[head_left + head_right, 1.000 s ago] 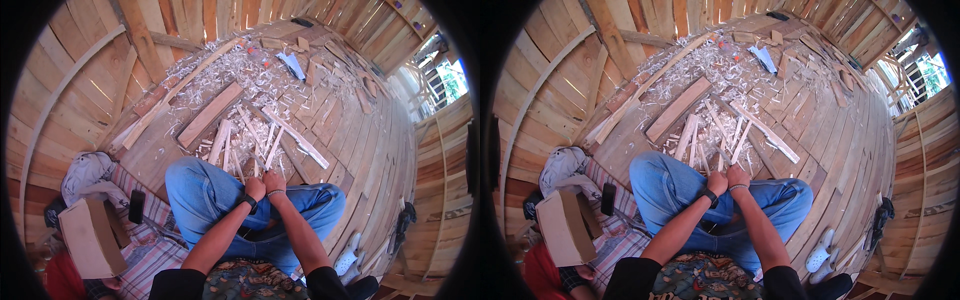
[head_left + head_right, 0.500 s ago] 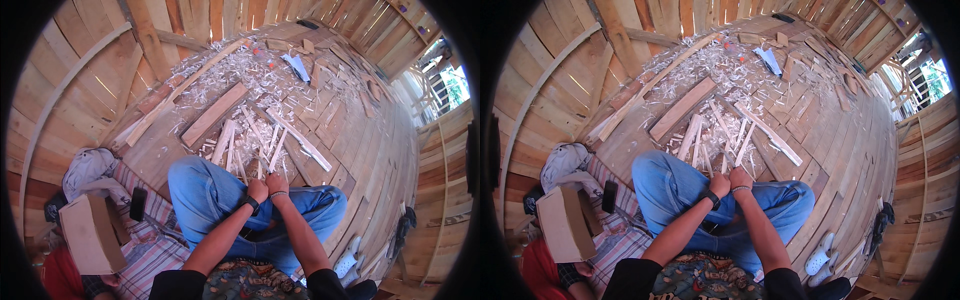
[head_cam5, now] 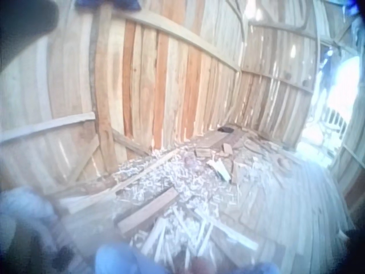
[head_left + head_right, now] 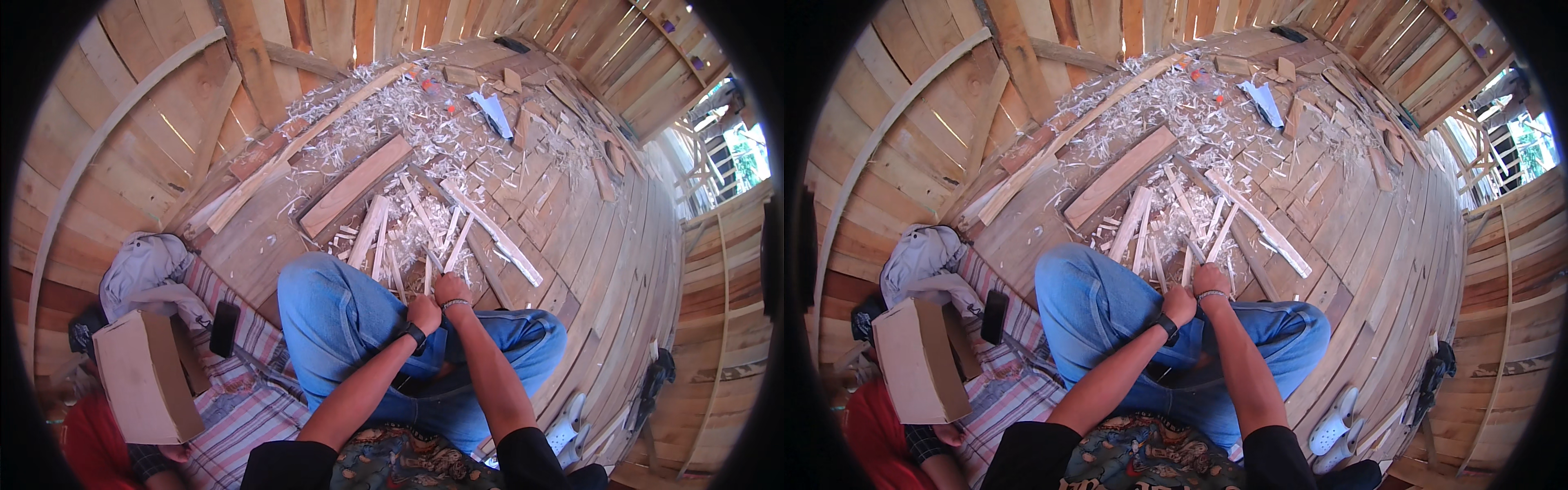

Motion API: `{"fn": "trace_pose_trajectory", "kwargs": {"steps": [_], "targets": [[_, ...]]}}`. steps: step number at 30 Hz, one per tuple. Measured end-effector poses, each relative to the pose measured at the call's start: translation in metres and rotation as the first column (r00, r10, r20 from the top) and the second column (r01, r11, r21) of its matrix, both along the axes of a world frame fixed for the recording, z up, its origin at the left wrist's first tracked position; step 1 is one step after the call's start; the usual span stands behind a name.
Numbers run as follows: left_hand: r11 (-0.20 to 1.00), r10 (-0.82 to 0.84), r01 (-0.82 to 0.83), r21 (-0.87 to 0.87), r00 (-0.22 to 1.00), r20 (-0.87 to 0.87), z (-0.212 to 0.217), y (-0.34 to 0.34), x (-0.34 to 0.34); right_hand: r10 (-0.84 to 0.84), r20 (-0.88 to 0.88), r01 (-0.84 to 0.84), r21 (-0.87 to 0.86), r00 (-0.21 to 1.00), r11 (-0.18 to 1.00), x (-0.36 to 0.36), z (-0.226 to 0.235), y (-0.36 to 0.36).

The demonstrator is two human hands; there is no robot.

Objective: The person uses a curved blade tool to shave thin strips from a wooden plank while sitting on a floor covered in wood shavings.

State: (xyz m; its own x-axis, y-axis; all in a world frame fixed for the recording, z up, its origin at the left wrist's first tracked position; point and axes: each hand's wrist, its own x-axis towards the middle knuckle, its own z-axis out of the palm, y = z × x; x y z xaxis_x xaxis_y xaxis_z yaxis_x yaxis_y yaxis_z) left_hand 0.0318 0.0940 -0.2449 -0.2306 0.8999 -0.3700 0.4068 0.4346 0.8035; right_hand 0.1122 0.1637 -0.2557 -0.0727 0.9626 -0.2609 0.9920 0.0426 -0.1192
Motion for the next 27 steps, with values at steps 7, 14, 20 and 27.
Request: {"fn": "trace_pose_trajectory", "kwargs": {"steps": [7,14,20,27], "targets": [[1.000,0.020,-0.020,0.014,1.000,0.001,-0.009,0.001,-0.002,0.179,0.042,-0.178,-0.029,0.983,0.984,0.006,0.014,-0.016],[1.000,-0.015,0.016,0.025,0.998,-0.055,-0.009,0.000,0.007,-0.116,-0.039,0.112,-0.099,0.992,0.989,0.013,0.003,-0.008],[1.000,0.023,-0.023,-0.014,1.000,-0.010,-0.006,-0.001,0.005,-0.083,-0.057,0.078,-0.085,0.995,0.993,0.014,-0.005,-0.004],[0.999,-0.043,0.043,0.004,0.998,-0.035,-0.009,-0.001,0.000,-0.023,0.040,0.030,-0.185,0.999,0.982,-0.004,0.005,0.013]]}}
